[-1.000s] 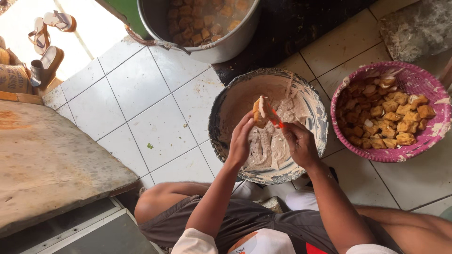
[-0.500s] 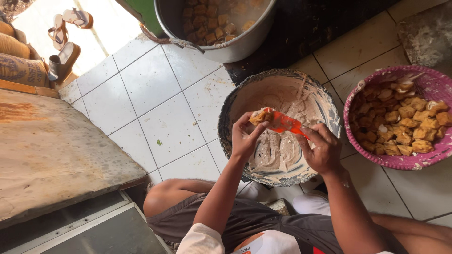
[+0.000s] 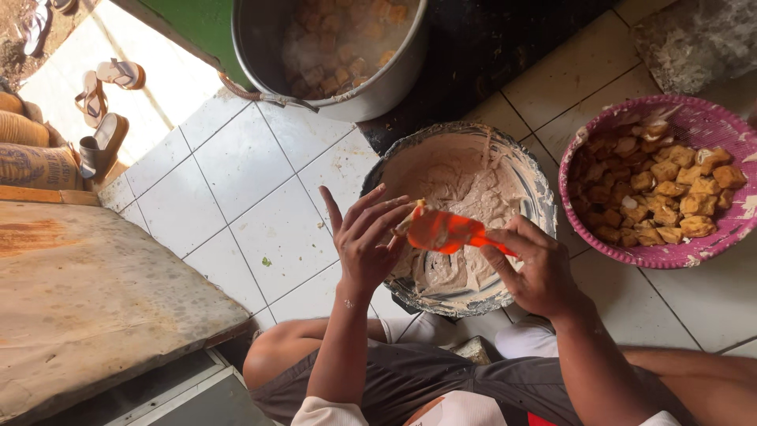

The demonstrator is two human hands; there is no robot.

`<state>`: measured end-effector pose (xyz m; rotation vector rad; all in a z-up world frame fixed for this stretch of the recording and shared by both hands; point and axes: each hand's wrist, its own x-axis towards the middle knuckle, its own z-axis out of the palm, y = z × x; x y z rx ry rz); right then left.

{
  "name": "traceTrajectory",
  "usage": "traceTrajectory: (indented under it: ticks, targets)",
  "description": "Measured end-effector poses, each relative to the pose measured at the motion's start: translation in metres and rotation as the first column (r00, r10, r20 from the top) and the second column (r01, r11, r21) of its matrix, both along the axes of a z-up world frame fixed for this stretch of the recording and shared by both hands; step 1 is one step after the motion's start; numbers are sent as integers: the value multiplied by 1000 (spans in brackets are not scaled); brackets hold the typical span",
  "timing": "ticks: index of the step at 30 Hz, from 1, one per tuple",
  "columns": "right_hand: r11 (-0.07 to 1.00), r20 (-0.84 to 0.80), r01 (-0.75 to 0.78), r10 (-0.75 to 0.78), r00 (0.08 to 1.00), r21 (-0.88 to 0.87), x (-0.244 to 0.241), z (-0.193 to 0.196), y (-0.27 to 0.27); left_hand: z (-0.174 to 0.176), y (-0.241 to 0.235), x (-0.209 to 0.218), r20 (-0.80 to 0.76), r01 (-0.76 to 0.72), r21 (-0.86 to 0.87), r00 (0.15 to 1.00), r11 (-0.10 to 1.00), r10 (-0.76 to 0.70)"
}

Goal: The person sits on the floor and repeatedly picks up small fried food items from a pink basket, coats them with a thick batter using an orange spatula, and places them into a large metal pot. The process is continuous and repetitive throughout the clip.

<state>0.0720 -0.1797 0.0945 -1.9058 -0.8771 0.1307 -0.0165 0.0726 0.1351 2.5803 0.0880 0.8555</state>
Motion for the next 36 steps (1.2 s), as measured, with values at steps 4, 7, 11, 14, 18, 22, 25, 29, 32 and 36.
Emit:
traceTrajectory:
  ticks: [4,7,11,14,18,22,25,29,32,36]
  targets:
    - [959,-437,-155,248,864,239,12,-20,4,-12,-2,-4,108,80,-264,993,961,-53]
    - [959,-704,-184,284,651,216,12,-49,12,-38,-4,-4,173,169,-508,981,844,-93]
    - [975,-878,-180,199,435,132,13,-77,21,-92,-24,7,112,112,-994,993,-11,47]
    - [959,-901,26,256,350,282,24,-80,16,-128,-32,27,-278,-230,-893,958,-387,73]
    - [935,-911,163,252,325,316,39,-72,-3,-129,9,78,-241,-190,-901,967,-391,86]
    - [860,-896,310,307,321,406,47,-70,-13,-77,77,140,20,77,-928,987,-366,157]
    - [742,-852,463,282,441,485,62,-82,-30,-55,75,138,117,146,-963,983,-228,139]
    - [609,-775,620,-14,631,494,118,-120,-82,-76,32,101,50,47,-990,998,-134,-23]
    - [559,-799,789,-338,498,256,172,-171,-138,-114,-3,67,-75,-87,-980,995,-176,-74]
    - [600,-208,685,-795,570,-413,194,-244,-217,-165,-44,24,-325,-364,-889,929,-277,-176]
